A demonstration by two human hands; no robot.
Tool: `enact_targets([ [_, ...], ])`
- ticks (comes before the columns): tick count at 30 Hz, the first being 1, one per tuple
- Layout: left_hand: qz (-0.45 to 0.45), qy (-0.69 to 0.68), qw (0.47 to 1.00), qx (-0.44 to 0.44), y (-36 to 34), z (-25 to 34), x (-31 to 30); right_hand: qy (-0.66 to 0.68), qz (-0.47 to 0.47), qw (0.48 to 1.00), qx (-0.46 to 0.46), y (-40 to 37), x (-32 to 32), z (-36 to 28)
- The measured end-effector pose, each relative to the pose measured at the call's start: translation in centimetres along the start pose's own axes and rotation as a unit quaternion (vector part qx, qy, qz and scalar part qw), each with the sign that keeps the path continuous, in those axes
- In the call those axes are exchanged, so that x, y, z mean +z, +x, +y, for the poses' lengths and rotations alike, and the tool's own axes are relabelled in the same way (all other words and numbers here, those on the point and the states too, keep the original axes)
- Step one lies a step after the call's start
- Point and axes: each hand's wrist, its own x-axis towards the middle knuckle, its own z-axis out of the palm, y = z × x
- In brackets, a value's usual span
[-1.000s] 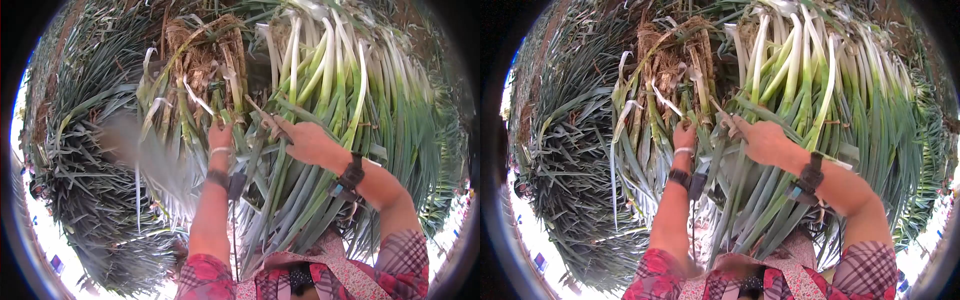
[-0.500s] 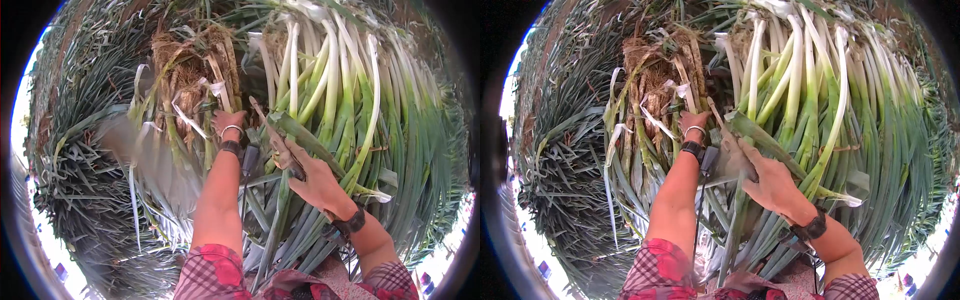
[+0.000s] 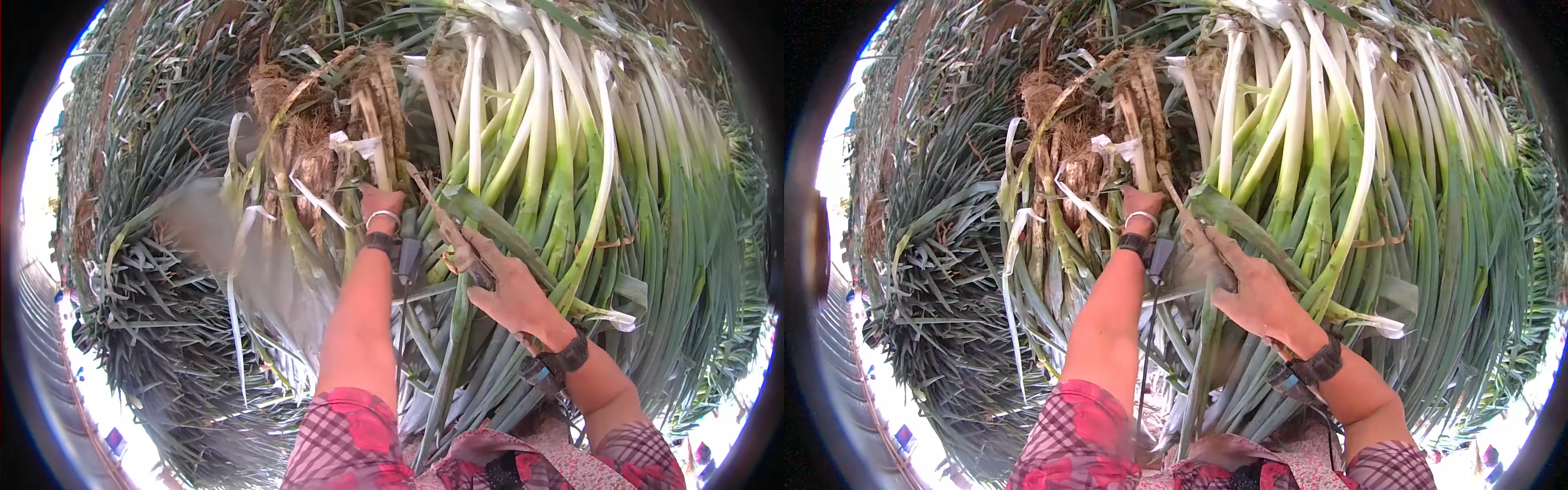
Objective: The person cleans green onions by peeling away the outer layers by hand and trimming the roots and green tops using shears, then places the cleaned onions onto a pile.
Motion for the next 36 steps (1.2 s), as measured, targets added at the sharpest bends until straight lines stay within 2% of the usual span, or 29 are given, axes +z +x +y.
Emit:
enact_targets([
  [3,-0.002,-0.035,0.999,0.028,0.2,-2.5,-2.2,0.008,0.014,1.0,-0.023,-0.1,0.0,0.5],
  [5,0.059,-0.149,0.985,0.058,-1.7,-3.7,-6.2,0.043,0.016,0.998,-0.031,-0.2,-0.1,1.1],
  [7,0.082,-0.216,0.966,0.118,-2.9,-6.9,-10.0,0.081,0.017,0.996,-0.04,-0.2,-0.2,1.1],
  [9,0.006,-0.35,0.934,0.075,-6.6,-6.8,-15.7,0.066,0.002,0.997,-0.029,-0.4,-0.5,0.8],
  [10,0.007,-0.344,0.936,0.076,-7.0,-8.0,-17.9,0.063,0.011,0.997,-0.044,-0.4,-0.4,1.0],
  [11,0.094,-0.136,0.969,0.185,-7.0,-9.7,-20.8,0.071,0.008,0.996,-0.044,-0.4,-0.3,0.9],
  [12,0.173,0.082,0.94,0.282,-6.6,-11.5,-24.3,0.062,0.006,0.997,-0.033,-0.4,-0.3,0.7],
  [13,0.238,0.293,0.851,0.364,-6.0,-13.4,-28.0,0.053,0.004,0.998,-0.022,-0.4,-0.2,0.6],
  [14,0.259,0.233,0.874,0.338,-6.8,-13.8,-31.4,0.049,0.0,0.999,-0.017,-0.4,-0.2,0.7],
  [15,0.229,0.064,0.931,0.278,-7.6,-13.1,-35.7,0.053,-0.003,0.998,-0.016,-0.5,-0.1,0.8],
  [16,0.186,-0.122,0.951,0.213,-8.8,-11.4,-39.9,0.039,0.003,0.999,-0.018,-0.4,0.0,0.8],
  [17,0.152,-0.202,0.949,0.186,-9.7,-9.8,-43.9,0.025,0.01,0.999,-0.023,-0.1,0.2,0.7],
  [18,0.139,-0.201,0.962,0.12,-11.5,-6.1,-46.6,0.018,0.024,0.999,-0.041,-0.1,0.5,0.9],
  [19,0.105,-0.203,0.966,0.124,-10.8,-4.9,-49.9,0.019,0.022,0.999,-0.039,-0.2,0.5,0.4],
  [20,0.054,-0.223,0.969,0.09,-10.8,-2.9,-52.0,0.008,0.006,1.0,-0.006,-0.3,0.2,-0.3],
  [22,0.021,-0.231,0.968,0.094,-9.4,-0.1,-52.1,-0.017,-0.006,1.0,0.025,-0.1,0.3,-0.5],
  [24,0.021,-0.18,0.98,0.088,-4.2,-1.3,-48.0,-0.025,0.004,1.0,0.011,0.0,1.0,0.3],
  [27,0.073,0.001,0.995,0.074,4.9,-6.8,-35.2,-0.031,0.02,0.999,-0.004,0.3,1.1,0.5],
  [29,0.141,0.159,0.977,0.032,9.2,-12.3,-24.8,-0.027,0.021,0.999,-0.004,0.4,1.2,0.2],
  [31,0.182,0.126,0.975,-0.015,2.2,-9.6,-19.4,-0.014,0.009,1.0,0.011,0.1,1.2,-0.2],
  [32,0.181,0.117,0.976,-0.013,1.8,-7.8,-18.8,-0.021,0.013,1.0,0.011,0.6,0.8,-0.3],
  [33,0.185,0.158,0.969,-0.048,1.0,-7.0,-18.6,-0.028,0.014,0.999,0.011,0.6,0.8,-0.4],
  [34,0.188,0.207,0.956,-0.085,0.3,-7.3,-18.5,-0.03,0.009,0.999,0.014,0.1,1.3,-0.4],
  [35,0.189,0.211,0.955,-0.085,0.1,-7.3,-18.4,-0.026,0.008,1.0,0.014,0.0,1.5,-0.3],
  [36,0.258,0.217,0.938,0.087,0.1,-7.1,-18.3,-0.04,0.016,0.999,0.007,0.4,1.5,0.0],
])
